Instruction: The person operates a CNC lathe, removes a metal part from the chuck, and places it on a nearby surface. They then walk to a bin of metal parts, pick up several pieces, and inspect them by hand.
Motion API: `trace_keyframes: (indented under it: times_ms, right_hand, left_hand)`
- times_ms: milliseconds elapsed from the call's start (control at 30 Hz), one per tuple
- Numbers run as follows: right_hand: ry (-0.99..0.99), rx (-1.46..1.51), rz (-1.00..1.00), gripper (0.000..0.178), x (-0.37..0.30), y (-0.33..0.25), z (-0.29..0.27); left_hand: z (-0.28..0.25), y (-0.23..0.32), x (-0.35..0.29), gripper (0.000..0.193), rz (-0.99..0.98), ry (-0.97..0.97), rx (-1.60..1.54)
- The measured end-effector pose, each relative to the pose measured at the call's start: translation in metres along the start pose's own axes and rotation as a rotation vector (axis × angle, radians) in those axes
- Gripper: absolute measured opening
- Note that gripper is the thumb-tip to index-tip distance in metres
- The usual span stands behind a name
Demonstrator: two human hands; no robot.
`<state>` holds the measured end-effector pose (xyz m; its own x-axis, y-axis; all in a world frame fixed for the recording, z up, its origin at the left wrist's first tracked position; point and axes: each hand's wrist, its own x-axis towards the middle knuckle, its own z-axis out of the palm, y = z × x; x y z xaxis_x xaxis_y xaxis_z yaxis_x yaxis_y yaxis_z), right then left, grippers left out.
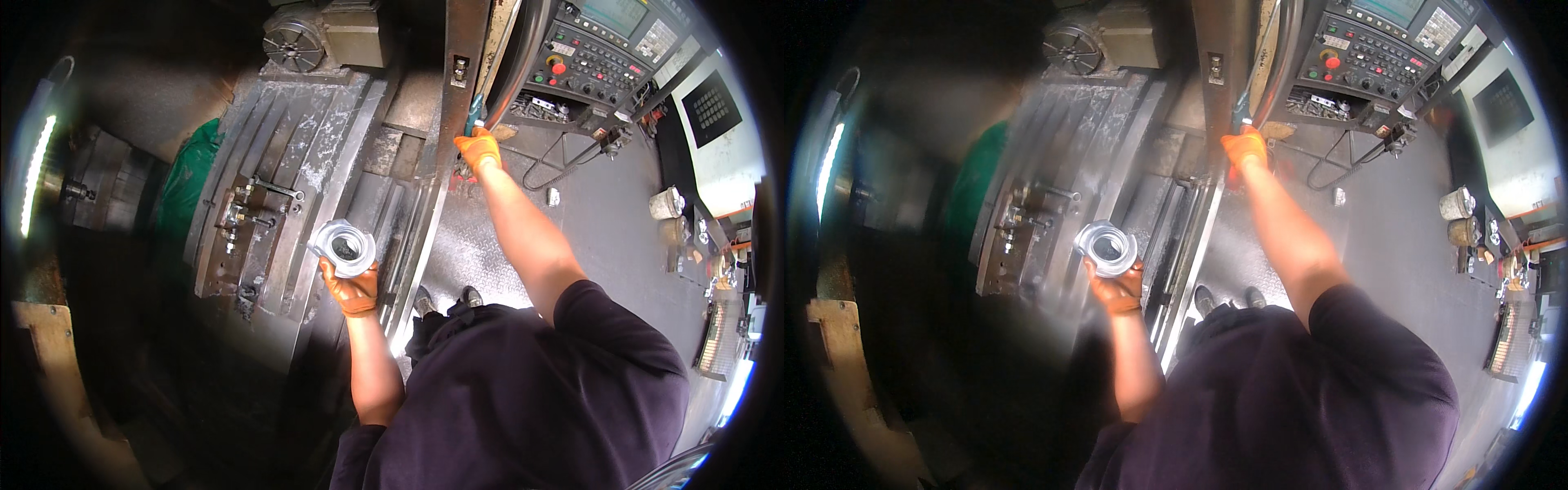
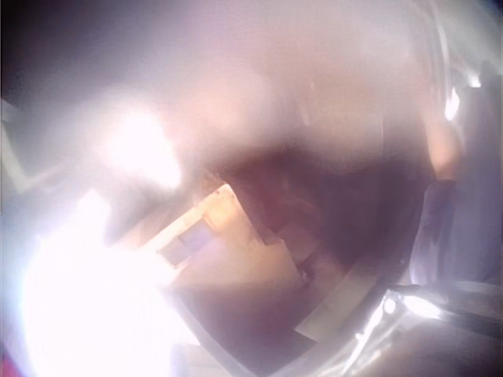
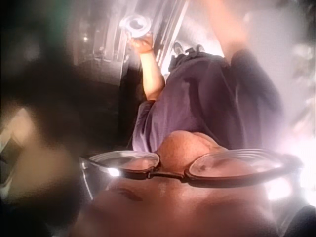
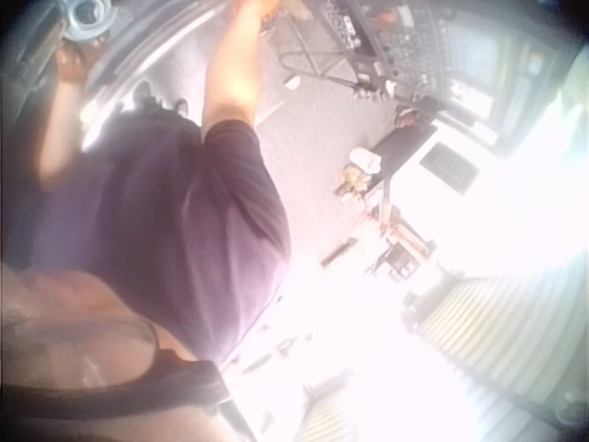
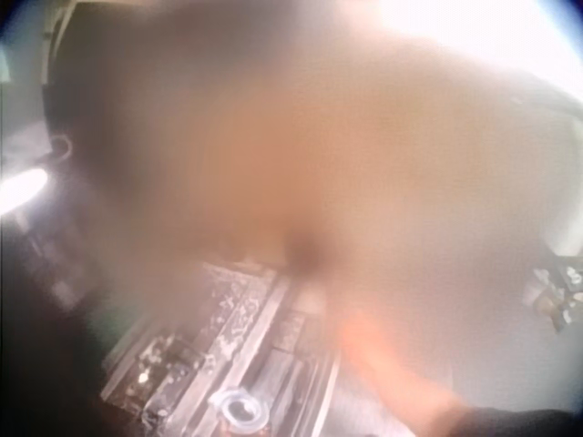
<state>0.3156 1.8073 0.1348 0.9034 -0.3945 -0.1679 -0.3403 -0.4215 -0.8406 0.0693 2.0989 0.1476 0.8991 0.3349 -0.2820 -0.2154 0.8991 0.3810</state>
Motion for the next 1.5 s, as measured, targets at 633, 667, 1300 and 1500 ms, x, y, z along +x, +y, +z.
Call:
trace_keyframes:
  times_ms: [633, 667, 1300, 1500]
  right_hand:
    - [0.059, 0.376, -0.338, 0.034, -0.142, 0.077, -0.142]
    - [0.062, -0.044, -0.621, 0.035, -0.145, 0.101, -0.166]
    - [-1.031, -0.482, -0.720, 0.016, -0.248, -0.014, -0.110]
    - [-0.996, -0.638, -0.766, 0.013, -0.259, -0.031, -0.088]
  left_hand:
    - [0.000, 0.049, -0.007, 0.056, 0.130, 0.001, -0.172]
    - [0.001, 0.052, -0.007, 0.056, 0.152, 0.019, -0.183]
    - [-0.085, 0.123, -0.003, 0.048, 0.540, 0.273, -0.136]
    - [-0.093, 0.138, -0.018, 0.052, 0.596, 0.351, -0.132]
